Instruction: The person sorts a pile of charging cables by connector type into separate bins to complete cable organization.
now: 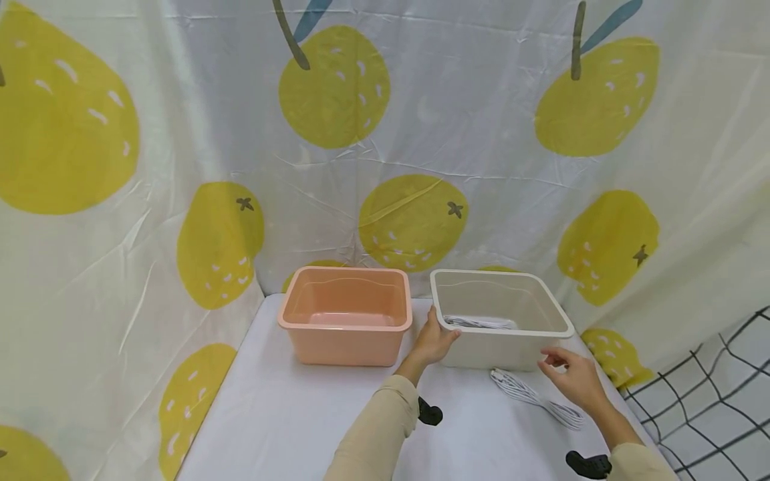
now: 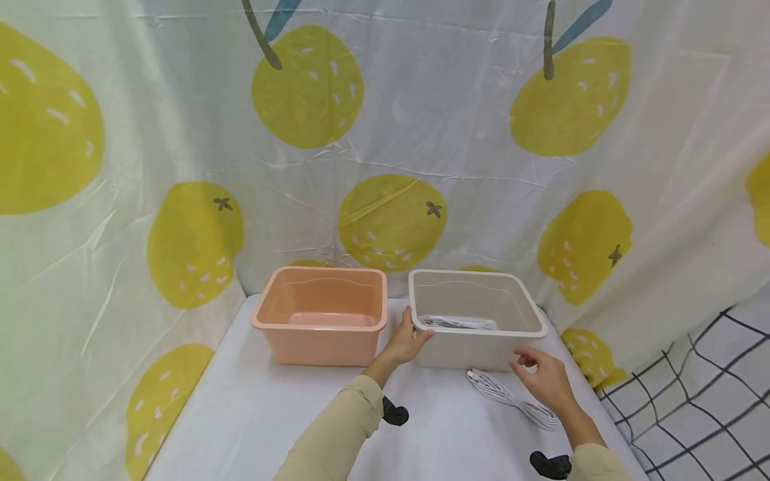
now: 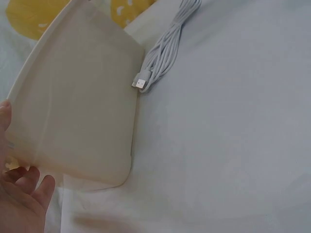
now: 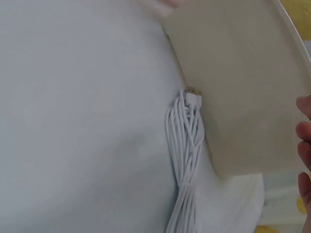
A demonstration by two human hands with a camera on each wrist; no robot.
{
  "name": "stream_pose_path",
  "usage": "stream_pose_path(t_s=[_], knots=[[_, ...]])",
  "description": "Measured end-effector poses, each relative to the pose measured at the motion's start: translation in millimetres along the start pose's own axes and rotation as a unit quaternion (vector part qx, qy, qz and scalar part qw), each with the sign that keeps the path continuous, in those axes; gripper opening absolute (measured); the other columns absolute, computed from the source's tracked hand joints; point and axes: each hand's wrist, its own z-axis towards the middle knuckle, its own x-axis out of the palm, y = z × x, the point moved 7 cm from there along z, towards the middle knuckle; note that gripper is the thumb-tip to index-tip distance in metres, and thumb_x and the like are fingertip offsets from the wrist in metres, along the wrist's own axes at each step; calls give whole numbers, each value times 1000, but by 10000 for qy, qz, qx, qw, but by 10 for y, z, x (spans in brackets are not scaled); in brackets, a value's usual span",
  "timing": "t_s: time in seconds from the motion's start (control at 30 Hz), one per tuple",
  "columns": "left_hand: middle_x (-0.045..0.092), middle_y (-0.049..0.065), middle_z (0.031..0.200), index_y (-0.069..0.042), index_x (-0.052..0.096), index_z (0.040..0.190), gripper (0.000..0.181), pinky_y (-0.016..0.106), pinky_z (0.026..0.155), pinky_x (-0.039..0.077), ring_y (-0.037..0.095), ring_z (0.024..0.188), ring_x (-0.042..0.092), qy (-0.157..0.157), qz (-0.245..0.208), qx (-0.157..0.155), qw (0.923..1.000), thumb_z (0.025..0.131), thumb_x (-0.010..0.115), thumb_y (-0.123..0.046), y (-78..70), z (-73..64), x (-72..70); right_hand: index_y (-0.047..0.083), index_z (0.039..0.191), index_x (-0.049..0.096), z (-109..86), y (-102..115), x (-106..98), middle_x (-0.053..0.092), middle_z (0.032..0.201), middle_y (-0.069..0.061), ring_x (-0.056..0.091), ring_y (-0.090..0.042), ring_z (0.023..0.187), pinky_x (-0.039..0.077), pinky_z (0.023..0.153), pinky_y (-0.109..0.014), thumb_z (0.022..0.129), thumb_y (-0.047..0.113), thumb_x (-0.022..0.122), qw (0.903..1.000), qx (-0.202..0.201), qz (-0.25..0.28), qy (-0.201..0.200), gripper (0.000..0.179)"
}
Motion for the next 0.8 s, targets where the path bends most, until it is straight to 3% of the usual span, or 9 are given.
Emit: stream_pose_path(t_s=[0.23,0.4,0.5,0.63,0.8], knots=[[44,28,152,1,13,162,89,54,115,34,42,141,42,8,68,-68,10000,100,70,-28,15,4,-1,2,108,76,-184,-149,58,72,88,0,67,-28,83,51,71,-38,83,13,86,9992,298,-119,217,29],[43,27,154,-1,12,163,89,52,115,34,41,142,41,51,53,-77,9999,101,69,-30,21,17,11,1,109,75,-296,-266,100,75,95,-9,68,-36,89,53,76,-53,82,13,86,9980,508,-148,347,32],[43,27,154,-1,12,163,89,52,115,34,40,142,41,53,43,-71,10000,101,69,-30,26,18,12,-1,113,73,-366,-364,166,74,102,-16,68,-43,97,52,81,-61,85,16,84,9949,752,-158,660,35],[43,27,153,-1,13,162,88,52,115,34,41,142,41,28,27,-47,10000,100,70,-29,24,4,7,-4,123,69,-476,-493,274,71,115,-25,61,-52,111,48,88,-67,89,21,81,9848,1138,-206,1295,43],[43,27,153,-1,13,162,88,53,115,34,41,142,42,1,15,-3,10000,100,70,-27,31,3,-17,-4,135,60,-589,-674,470,63,129,-30,52,-60,120,44,84,-75,89,29,79,9567,1734,-348,2310,60]])
